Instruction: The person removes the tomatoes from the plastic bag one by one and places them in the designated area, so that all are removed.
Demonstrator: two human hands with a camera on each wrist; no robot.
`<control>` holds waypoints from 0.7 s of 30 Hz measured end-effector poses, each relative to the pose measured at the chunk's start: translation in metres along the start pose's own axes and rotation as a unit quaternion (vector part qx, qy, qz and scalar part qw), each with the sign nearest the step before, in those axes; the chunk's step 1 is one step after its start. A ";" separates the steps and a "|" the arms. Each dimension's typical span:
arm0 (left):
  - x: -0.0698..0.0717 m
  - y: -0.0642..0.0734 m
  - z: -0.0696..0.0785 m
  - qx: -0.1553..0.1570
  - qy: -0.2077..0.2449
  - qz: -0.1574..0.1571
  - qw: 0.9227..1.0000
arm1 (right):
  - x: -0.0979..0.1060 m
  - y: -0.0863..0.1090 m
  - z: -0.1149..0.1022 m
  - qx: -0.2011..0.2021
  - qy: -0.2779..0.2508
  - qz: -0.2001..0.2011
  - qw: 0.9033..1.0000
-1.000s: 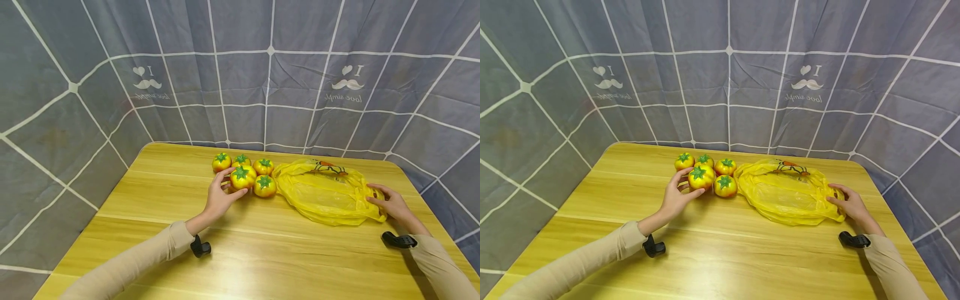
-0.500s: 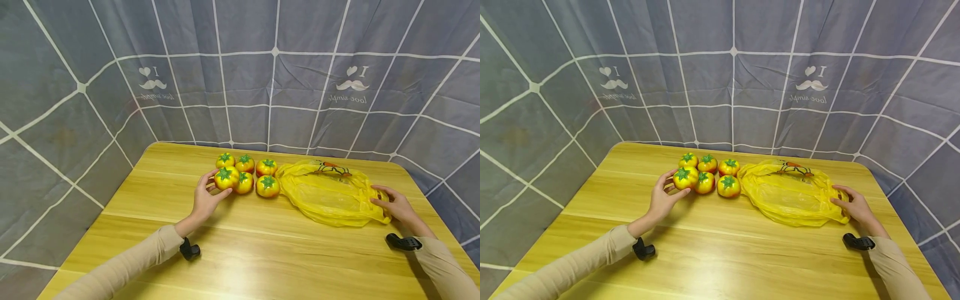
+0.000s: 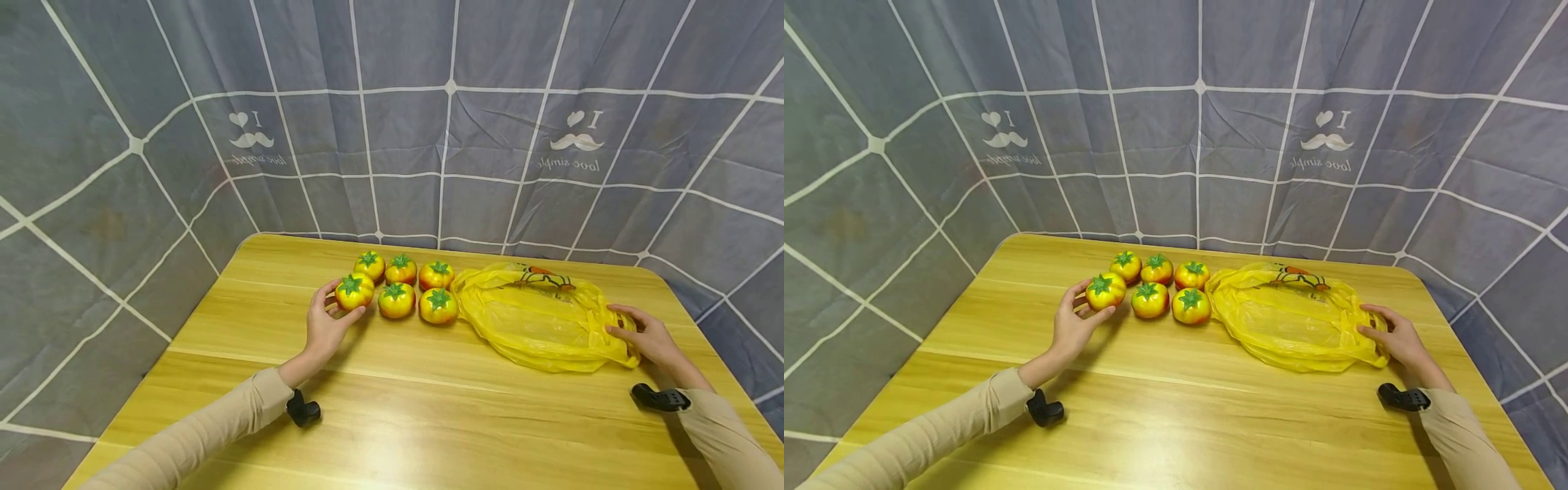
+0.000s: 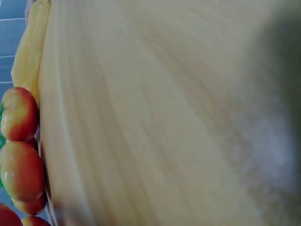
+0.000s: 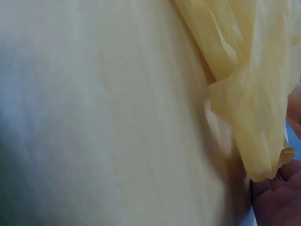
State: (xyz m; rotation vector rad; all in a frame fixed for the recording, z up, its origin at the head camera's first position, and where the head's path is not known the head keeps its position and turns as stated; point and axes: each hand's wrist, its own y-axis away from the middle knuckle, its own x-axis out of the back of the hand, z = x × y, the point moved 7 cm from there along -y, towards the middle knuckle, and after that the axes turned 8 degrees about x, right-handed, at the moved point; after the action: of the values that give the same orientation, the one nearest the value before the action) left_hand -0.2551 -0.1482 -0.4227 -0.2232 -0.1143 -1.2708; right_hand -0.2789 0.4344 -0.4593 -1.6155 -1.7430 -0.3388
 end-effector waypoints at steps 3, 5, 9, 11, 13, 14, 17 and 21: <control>0.000 0.000 -0.005 0.013 -0.021 0.000 1.000 | 0.000 0.000 0.000 0.006 0.013 0.002 1.000; 0.000 0.000 -0.008 0.024 -0.032 -0.001 0.999 | -0.001 0.000 0.000 0.007 0.021 0.001 1.000; -0.002 -0.002 -0.014 0.044 -0.048 -0.009 0.998 | -0.001 0.001 0.000 0.010 0.024 0.001 1.000; -0.003 -0.003 -0.017 0.054 -0.049 -0.013 0.997 | -0.001 0.001 -0.001 0.013 0.022 0.001 1.000; -0.004 -0.004 -0.019 0.061 -0.048 -0.015 0.997 | -0.001 0.001 -0.002 0.017 0.022 0.002 1.000; -0.004 -0.005 -0.020 0.065 -0.047 -0.016 0.997 | -0.001 0.001 -0.003 0.016 0.021 0.002 1.000; -0.005 -0.007 -0.023 0.073 -0.045 -0.016 0.996 | 0.000 0.001 -0.004 0.012 0.021 0.002 1.000; -0.004 -0.010 -0.026 0.079 -0.044 -0.014 0.996 | 0.000 0.001 -0.004 0.008 0.020 0.003 1.000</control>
State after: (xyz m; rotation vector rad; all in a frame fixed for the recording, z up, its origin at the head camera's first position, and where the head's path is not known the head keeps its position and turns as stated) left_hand -0.2674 -0.1530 -0.4482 -0.1412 -0.2944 -1.2733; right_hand -0.2769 0.4319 -0.4561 -1.5917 -1.7069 -0.3520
